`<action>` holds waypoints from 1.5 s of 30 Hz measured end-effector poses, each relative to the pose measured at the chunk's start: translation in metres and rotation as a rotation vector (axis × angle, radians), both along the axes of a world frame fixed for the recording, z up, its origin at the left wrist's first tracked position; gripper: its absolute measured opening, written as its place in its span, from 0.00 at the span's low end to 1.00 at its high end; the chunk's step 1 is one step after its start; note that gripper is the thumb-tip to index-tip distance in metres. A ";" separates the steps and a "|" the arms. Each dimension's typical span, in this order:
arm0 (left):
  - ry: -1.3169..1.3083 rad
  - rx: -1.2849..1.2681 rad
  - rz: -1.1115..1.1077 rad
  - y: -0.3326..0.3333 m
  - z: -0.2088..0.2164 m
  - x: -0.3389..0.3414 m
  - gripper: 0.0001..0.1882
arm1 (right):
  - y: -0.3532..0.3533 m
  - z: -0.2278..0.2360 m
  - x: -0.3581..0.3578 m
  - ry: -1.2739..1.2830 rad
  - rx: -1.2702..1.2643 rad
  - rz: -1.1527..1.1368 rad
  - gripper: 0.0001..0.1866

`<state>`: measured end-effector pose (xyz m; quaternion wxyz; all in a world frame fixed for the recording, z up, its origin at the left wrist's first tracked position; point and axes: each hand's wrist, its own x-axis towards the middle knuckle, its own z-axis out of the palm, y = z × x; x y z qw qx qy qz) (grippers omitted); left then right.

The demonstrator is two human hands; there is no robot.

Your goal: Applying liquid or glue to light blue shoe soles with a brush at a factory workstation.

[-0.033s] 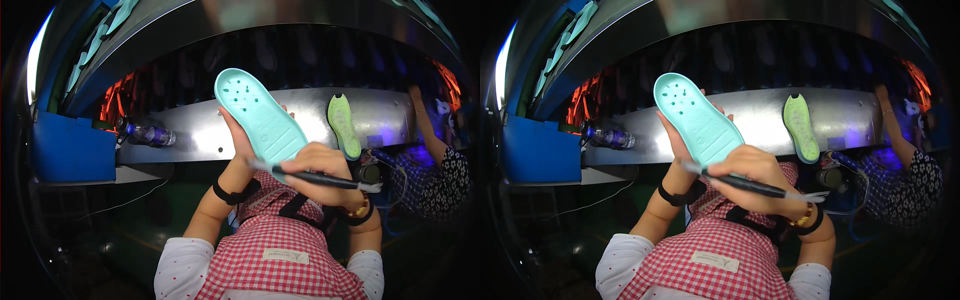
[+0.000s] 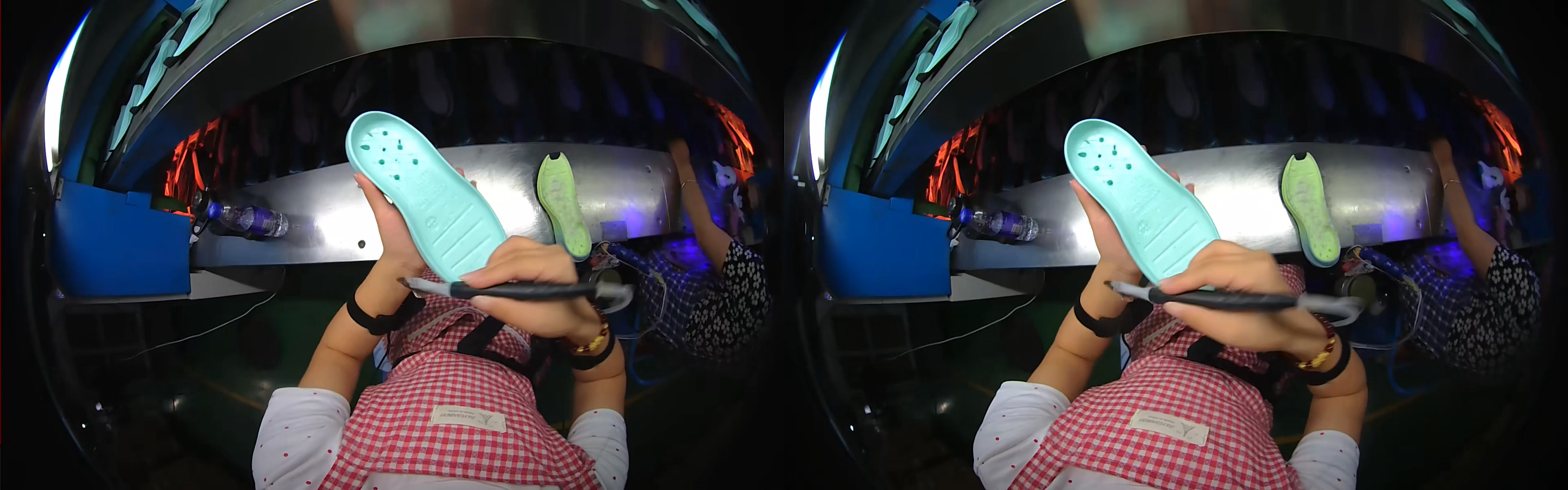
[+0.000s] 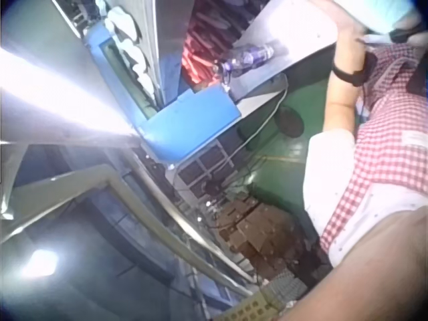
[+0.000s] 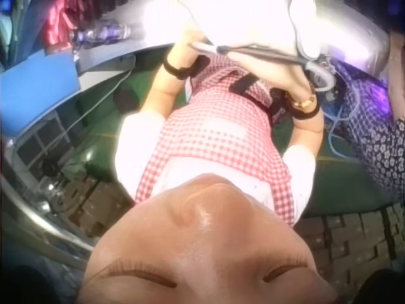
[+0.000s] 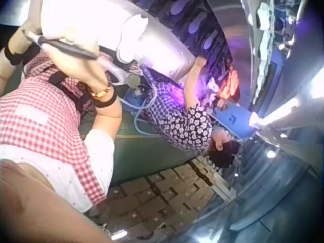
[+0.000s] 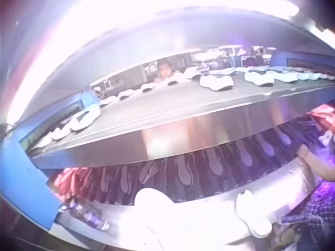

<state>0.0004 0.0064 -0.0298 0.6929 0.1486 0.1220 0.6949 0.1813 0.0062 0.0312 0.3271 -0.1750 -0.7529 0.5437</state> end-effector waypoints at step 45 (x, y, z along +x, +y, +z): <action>0.085 -0.057 -0.031 0.006 0.019 -0.005 0.33 | 0.010 -0.017 -0.006 0.197 -0.325 -0.241 0.10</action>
